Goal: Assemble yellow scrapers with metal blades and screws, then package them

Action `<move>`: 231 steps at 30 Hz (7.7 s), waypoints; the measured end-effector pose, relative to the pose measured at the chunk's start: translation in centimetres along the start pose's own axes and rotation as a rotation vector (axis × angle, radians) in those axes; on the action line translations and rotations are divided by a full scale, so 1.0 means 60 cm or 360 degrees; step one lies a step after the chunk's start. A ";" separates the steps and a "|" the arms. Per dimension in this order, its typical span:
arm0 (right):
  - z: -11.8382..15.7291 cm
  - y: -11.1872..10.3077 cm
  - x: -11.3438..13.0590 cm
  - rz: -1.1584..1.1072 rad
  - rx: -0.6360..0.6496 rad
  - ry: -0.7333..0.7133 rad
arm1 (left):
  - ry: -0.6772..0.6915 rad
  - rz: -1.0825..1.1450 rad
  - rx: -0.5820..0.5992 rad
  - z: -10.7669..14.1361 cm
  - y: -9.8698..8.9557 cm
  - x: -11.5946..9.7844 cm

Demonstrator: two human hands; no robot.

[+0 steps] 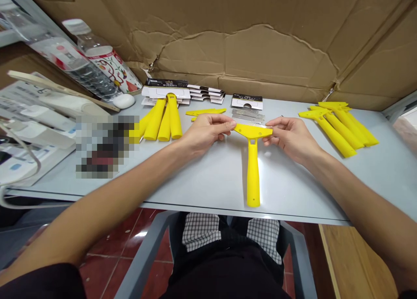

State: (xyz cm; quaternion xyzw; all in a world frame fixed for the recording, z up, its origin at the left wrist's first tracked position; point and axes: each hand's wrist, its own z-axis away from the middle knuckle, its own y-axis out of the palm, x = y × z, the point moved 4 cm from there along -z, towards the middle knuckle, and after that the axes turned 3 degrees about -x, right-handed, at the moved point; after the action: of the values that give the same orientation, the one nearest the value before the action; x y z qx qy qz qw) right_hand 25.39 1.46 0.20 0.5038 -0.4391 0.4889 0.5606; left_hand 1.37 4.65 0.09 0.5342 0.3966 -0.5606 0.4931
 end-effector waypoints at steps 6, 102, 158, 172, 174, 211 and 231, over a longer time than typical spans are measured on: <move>0.002 0.002 0.003 0.0012 0.0009 0.0012 | 0.0186 0.0053 -0.0068 0.003 0.003 0.003; 0.008 0.006 0.010 -0.0063 0.0021 0.0042 | -0.0260 0.0288 0.0044 0.015 0.025 0.011; 0.009 0.003 -0.006 0.0048 0.0079 0.0042 | -0.0214 0.0258 0.0029 0.036 0.044 0.017; 0.018 0.014 -0.005 0.0230 0.0251 0.0126 | -0.0181 0.0207 0.0042 0.048 0.053 0.017; 0.017 0.013 -0.004 0.0231 0.0261 0.0097 | -0.0204 0.0243 0.0049 0.048 0.054 0.019; -0.038 -0.142 0.111 0.1909 -0.0402 -0.0893 | -0.0181 -0.0003 -0.0182 -0.006 -0.005 0.009; -0.036 -0.097 0.064 0.2306 0.0223 -0.0833 | -0.0254 0.0001 -0.0165 -0.002 0.004 0.019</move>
State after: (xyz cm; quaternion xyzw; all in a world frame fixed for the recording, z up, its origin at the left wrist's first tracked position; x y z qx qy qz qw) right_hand 31.68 3.94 2.94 0.2241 -0.7455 0.6254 -0.0544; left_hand 1.70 4.54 -1.01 0.4616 0.3843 -0.5799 0.5504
